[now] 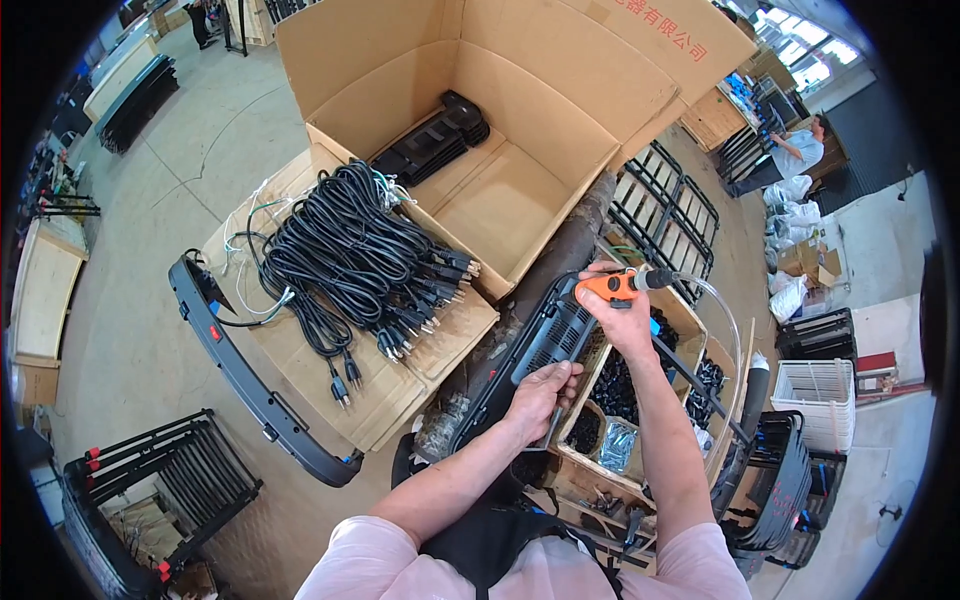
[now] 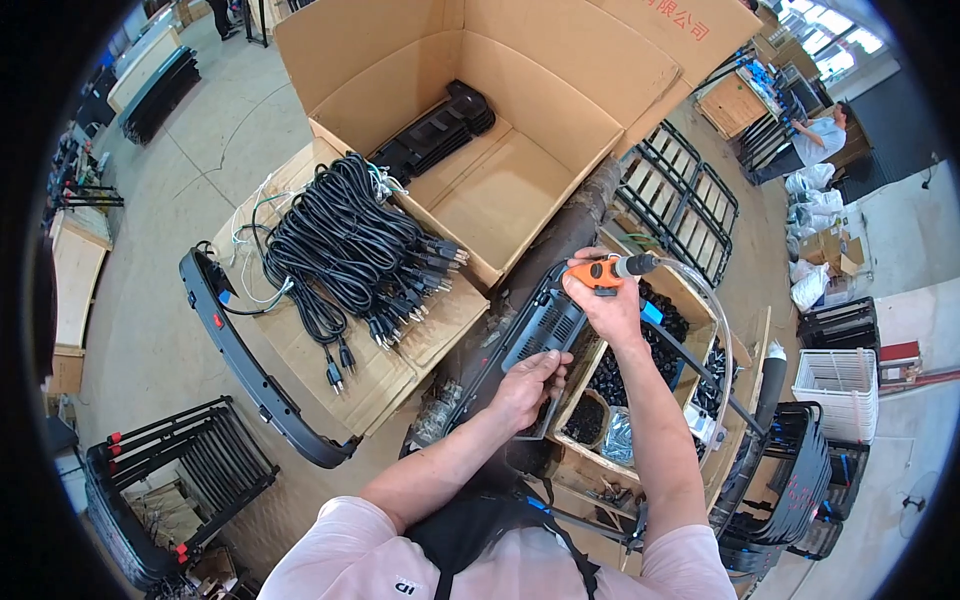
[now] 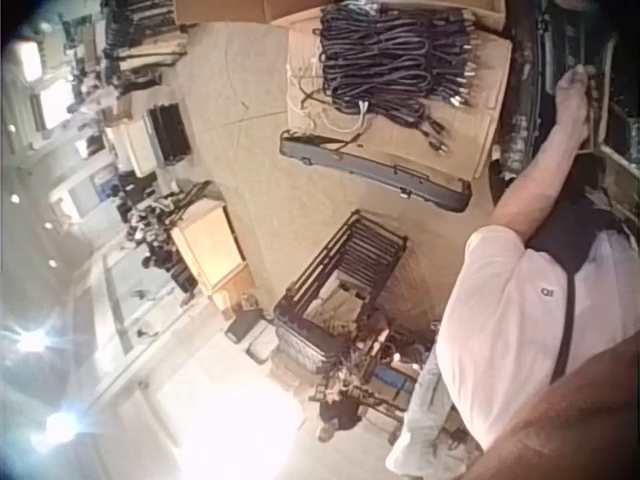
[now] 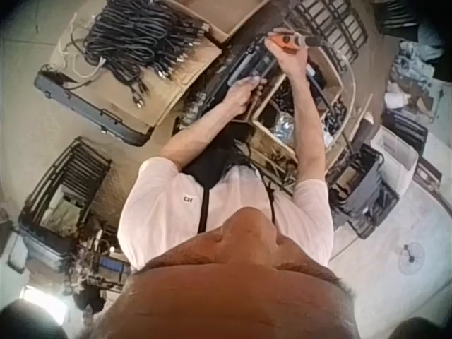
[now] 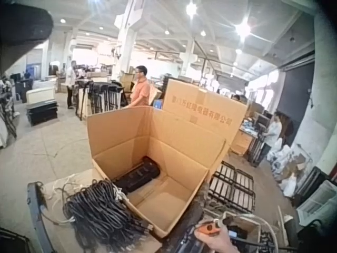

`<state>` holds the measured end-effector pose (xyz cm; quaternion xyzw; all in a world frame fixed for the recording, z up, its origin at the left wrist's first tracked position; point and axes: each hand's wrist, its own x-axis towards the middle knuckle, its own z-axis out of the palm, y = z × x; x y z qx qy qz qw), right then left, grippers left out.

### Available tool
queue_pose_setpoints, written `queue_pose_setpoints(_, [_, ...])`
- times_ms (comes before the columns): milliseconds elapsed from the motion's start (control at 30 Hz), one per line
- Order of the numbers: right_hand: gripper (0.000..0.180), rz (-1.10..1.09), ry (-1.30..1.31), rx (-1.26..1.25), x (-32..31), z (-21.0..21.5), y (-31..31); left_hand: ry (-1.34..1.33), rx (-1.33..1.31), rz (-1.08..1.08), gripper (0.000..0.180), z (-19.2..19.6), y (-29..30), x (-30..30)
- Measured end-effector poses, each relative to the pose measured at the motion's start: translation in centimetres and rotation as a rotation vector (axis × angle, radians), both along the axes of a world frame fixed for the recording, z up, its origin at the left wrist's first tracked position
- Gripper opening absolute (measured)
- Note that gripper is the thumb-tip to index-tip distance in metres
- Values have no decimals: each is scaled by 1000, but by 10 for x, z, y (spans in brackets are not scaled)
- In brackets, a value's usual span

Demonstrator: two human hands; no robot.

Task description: Assembling plastic components onto a metal roof rack frame using an electric screwdriver in a workshop setting.

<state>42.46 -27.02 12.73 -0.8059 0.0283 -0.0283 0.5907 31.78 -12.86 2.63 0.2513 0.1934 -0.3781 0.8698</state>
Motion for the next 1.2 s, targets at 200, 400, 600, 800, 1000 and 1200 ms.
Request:
queue_pose_setpoints(200, [39, 35, -52, -46, 0, -9, -6, 23, 39, 31, 24, 5, 0, 0])
queue_pose_setpoints(400, [47, -42, -88, -4, -15, -2, -8, 108, 25, 105, 24, 1, -2, 9])
queue_pose_setpoints(600, [50, -79, -44, 177, -84, 51, 3, 287, -197, 284, 30, -5, 0, 26])
queue_pose_setpoints(800, [50, -116, -47, 231, -108, 41, 0, 241, -233, 278, 27, 0, -6, 30])
queue_pose_setpoints(1000, [52, -128, -51, 234, -111, 39, -4, 225, -226, 265, 25, 1, -6, 32])
queue_pose_setpoints(1200, [52, -124, -45, 202, -110, 41, -3, 205, -315, 233, 26, -1, -3, 28])
